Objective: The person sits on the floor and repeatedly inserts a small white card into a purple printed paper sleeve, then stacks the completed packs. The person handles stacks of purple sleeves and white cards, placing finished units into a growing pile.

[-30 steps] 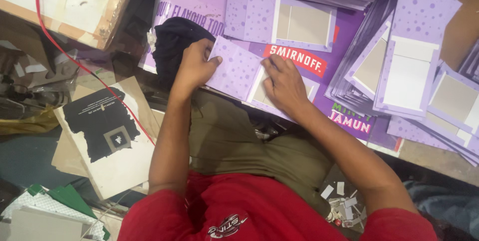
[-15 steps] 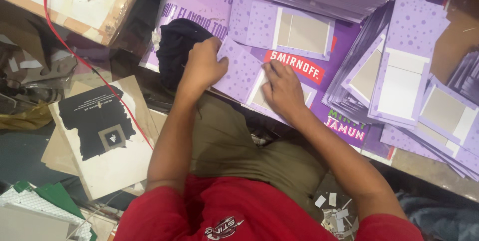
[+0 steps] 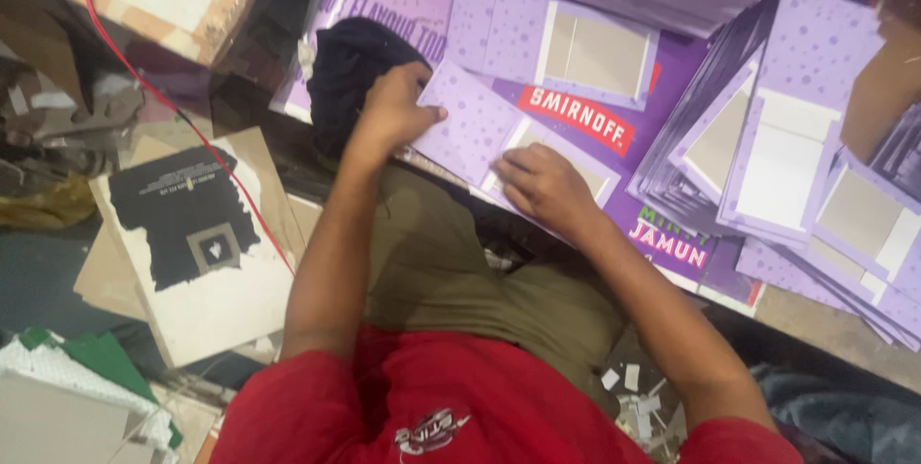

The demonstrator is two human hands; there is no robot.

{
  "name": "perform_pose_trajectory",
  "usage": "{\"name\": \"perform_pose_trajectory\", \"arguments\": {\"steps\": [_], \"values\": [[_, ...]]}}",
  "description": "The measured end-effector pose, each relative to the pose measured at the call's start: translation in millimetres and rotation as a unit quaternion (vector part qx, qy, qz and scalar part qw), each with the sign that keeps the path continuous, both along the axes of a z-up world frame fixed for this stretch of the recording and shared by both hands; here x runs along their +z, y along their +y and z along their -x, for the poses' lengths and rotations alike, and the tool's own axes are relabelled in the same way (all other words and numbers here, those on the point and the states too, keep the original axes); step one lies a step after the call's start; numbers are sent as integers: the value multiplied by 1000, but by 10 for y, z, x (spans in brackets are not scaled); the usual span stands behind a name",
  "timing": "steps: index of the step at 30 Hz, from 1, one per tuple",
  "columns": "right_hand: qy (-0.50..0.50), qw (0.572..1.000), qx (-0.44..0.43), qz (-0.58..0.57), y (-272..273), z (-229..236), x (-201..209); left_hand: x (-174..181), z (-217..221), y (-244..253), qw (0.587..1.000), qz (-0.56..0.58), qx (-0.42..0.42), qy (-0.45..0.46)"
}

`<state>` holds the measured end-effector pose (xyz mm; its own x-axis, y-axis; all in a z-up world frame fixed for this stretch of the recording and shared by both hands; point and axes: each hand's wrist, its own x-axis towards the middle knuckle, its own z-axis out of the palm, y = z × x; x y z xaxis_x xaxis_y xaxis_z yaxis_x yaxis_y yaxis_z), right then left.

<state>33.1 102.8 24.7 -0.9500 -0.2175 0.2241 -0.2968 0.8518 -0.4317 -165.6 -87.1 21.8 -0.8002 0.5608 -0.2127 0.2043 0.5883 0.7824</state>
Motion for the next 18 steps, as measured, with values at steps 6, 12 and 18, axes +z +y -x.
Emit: {"name": "perform_pose_trajectory", "arguments": {"steps": [6, 12, 18], "values": [[-26, 999, 0, 31, -11, 22, -1, -94, 44, -42, 999, -5, 14, -47], [-29, 999, 21, 22, -11, 40, 19, -73, 69, -40, 998, -28, 20, -58], [-25, 998, 60, 9, 68, 103, -4, 185, -33, 38, 988, -123, -14, -92]]}}
